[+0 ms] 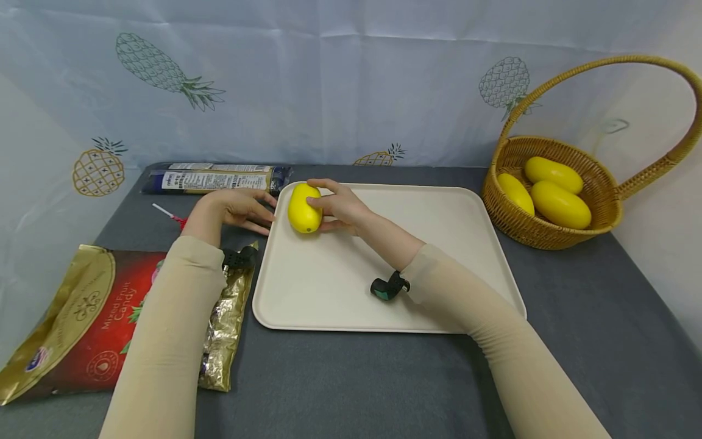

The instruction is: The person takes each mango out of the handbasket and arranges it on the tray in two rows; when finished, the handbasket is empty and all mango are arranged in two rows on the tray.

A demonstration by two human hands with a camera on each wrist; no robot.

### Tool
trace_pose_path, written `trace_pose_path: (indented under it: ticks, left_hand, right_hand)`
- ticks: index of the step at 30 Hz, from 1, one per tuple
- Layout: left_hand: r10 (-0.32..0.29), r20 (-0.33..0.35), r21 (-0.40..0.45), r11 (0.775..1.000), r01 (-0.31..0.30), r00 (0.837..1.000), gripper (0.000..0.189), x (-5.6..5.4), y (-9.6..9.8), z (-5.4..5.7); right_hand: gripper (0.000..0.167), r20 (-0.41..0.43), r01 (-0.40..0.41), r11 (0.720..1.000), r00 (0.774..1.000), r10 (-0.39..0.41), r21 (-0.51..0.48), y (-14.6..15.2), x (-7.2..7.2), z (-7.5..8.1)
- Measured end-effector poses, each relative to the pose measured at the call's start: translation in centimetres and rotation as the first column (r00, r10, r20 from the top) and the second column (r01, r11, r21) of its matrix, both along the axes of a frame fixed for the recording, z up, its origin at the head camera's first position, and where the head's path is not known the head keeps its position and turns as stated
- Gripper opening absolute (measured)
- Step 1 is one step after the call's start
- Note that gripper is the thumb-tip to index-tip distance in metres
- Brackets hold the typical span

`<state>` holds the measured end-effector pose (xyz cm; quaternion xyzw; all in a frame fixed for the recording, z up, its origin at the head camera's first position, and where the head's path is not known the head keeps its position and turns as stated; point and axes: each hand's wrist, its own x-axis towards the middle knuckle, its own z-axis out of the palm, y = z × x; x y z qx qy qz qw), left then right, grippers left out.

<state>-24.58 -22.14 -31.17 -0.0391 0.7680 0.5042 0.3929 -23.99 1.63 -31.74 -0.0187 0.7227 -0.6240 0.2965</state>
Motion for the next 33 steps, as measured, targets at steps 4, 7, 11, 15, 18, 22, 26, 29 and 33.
trace_pose_path:
  ticks: [4,7,11,15,18,22,26,29,33]
  left_hand:
    - [-0.001,0.001,0.0,1.0,0.001,1.0,0.062,0.0,0.0,0.0]
    - [-0.003,0.002,-0.002,1.0,0.003,1.0,0.062,0.0,0.0,0.0]
    - [-0.003,0.0,-0.003,1.0,0.003,1.0,0.061,0.1,0.0,0.0]
    - [-0.006,-0.008,-0.004,1.0,0.006,1.0,0.061,0.1,0.0,0.0]
    - [-0.01,-0.015,-0.007,1.0,0.01,1.0,0.061,0.1,0.0,0.0]
    - [-0.007,-0.02,-0.008,1.0,0.007,1.0,0.061,0.1,-0.1,0.1]
    - [-0.002,-0.021,-0.008,1.0,0.002,1.0,0.061,0.1,-0.1,0.1]
    - [0.0,-0.021,-0.009,1.0,0.0,1.0,0.061,0.1,0.0,0.1]
    - [-0.002,-0.02,-0.009,1.0,0.002,1.0,0.061,0.1,0.0,0.0]
  right_hand:
    - [0.052,0.004,0.006,1.0,1.0,-0.006,0.005,0.0,0.0,0.0]
    - [0.052,-0.001,0.009,1.0,1.0,-0.009,0.016,0.0,0.1,0.1]
    - [0.053,-0.012,0.002,1.0,1.0,-0.001,0.019,0.2,0.1,0.3]
    - [0.055,-0.012,-0.014,0.999,1.0,0.014,0.029,0.6,0.0,0.5]
    - [0.055,-0.019,-0.018,0.998,1.0,0.019,0.053,1.0,-0.1,0.8]
    - [0.055,-0.054,-0.022,0.997,0.998,0.027,0.077,1.6,-0.1,1.4]
    - [0.054,-0.11,-0.018,0.997,0.994,0.026,0.072,2.3,0.0,2.2]
    - [0.051,-0.149,-0.002,0.999,0.989,0.01,0.051,2.9,0.1,2.8]
    - [0.044,-0.192,0.012,1.0,0.981,-0.009,0.017,3.7,0.2,3.9]
